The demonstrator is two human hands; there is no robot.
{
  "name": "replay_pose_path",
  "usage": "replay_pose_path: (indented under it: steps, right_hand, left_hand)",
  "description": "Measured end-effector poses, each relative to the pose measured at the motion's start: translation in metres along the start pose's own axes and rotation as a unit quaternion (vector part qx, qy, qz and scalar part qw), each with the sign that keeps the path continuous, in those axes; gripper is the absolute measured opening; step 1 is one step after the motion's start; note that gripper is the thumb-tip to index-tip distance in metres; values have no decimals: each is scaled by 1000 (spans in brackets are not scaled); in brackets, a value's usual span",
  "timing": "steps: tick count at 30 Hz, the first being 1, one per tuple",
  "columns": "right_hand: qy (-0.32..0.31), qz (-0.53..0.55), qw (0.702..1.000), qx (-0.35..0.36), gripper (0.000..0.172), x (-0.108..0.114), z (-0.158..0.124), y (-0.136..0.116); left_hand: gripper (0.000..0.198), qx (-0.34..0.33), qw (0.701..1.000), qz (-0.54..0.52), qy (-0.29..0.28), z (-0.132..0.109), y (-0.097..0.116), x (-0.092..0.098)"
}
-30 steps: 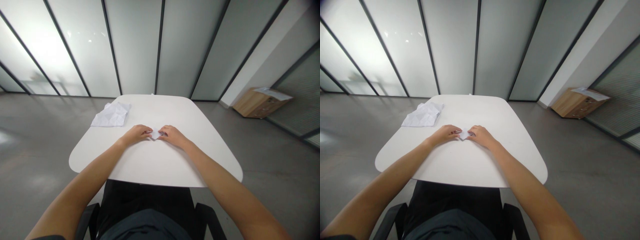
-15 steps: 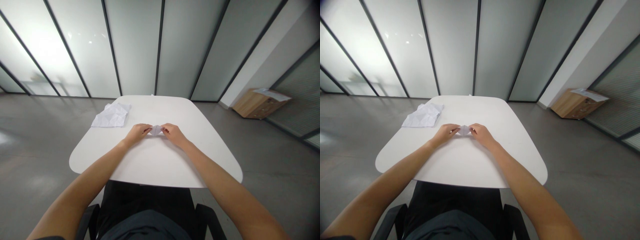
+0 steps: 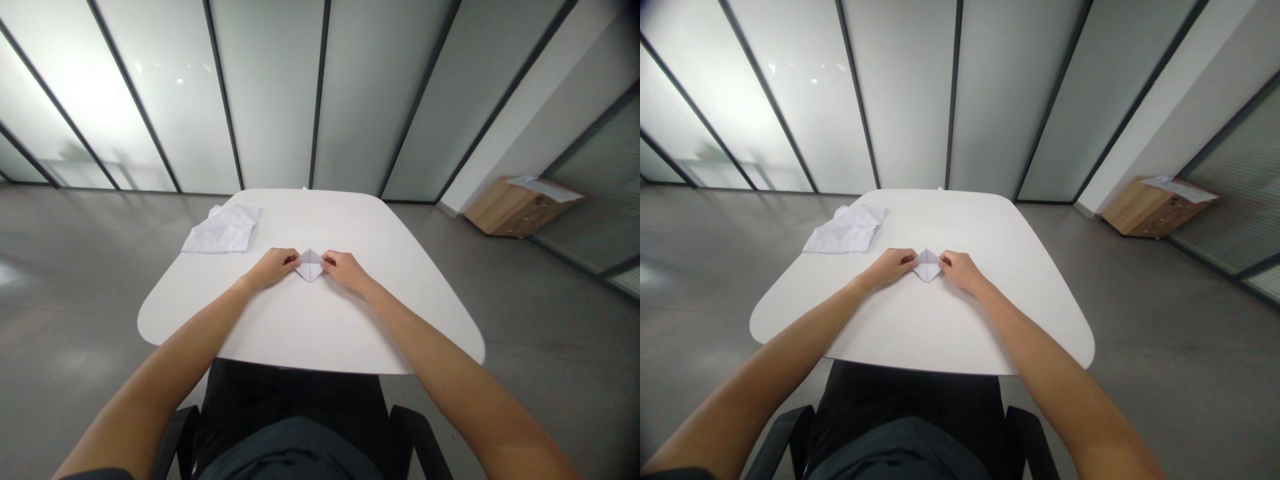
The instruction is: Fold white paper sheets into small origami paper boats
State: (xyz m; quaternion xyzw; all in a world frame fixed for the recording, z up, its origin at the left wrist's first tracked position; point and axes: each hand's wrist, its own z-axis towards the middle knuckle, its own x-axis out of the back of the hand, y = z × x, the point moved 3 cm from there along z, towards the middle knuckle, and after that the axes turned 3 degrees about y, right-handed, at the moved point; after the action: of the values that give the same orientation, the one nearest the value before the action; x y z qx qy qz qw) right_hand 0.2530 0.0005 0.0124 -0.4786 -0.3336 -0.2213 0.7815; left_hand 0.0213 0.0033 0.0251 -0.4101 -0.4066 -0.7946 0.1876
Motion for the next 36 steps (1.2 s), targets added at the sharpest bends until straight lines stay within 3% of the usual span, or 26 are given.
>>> replay_pose_path:
  steps: [7, 14, 21, 30, 36]
  right_hand:
    - [-11, -85, 994, 66, 8, -2, 0, -4]
    - [-13, -116, 990, 80, 7, -4, -1, -9]
    - [13, -191, 977, 97, 18, -12, 0, -20]
    - [-1, -177, 980, 85, 5, -9, 1, -14]
    - [-27, -162, 982, 97, 11, -2, -1, -12]
  left_hand:
    - [20, -29, 999, 38, -3, 3, -3, -2]
    - [19, -24, 998, 55, 10, 3, 4, -7]
    - [30, -9, 993, 109, 46, 7, 13, -15]
    - [17, -8, 997, 80, 7, 10, 6, -12]
    - [17, -22, 996, 87, -13, 7, 3, -7]
